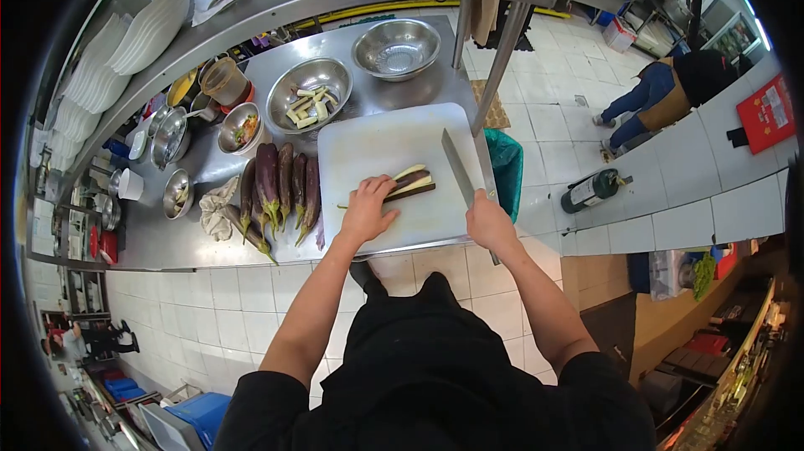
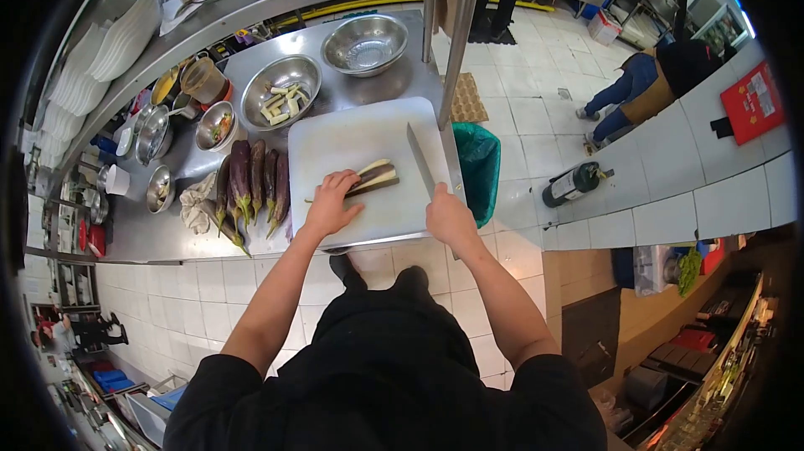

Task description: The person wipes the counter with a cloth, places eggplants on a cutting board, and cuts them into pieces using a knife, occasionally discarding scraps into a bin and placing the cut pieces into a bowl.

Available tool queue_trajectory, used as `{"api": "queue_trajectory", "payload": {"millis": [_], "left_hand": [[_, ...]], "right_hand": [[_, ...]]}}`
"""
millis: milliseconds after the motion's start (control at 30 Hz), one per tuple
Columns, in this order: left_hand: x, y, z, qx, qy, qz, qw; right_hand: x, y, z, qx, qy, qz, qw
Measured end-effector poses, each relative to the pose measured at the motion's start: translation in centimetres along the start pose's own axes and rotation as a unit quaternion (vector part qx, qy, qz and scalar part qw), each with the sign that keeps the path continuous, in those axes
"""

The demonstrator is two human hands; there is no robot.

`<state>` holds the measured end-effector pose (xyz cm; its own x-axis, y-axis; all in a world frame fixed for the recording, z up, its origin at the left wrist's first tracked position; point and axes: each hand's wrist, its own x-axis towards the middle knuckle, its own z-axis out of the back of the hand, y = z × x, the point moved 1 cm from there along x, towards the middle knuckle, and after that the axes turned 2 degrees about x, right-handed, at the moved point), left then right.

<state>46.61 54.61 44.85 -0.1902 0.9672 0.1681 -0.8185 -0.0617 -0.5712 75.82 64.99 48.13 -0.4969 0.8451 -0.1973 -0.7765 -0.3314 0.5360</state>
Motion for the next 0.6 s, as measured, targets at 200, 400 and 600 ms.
{"api": "queue_trajectory", "payload": {"millis": [200, 400, 600], "left_hand": [[3.5, -1.8, 0.2, 0.101, 0.091, -0.052, 0.989], [4.4, -1.6, -0.2, 0.081, 0.121, -0.015, 0.989], [2.3, -1.1, 1.7, 0.063, 0.066, -0.01, 0.996]], "right_hand": [[-3.1, 8.7, 2.4, -0.076, 0.081, -0.026, 0.993], [-4.0, 10.8, -0.6, -0.108, 0.106, -0.011, 0.988], [2.3, 11.3, -3.7, -0.081, 0.023, 0.017, 0.996]]}}
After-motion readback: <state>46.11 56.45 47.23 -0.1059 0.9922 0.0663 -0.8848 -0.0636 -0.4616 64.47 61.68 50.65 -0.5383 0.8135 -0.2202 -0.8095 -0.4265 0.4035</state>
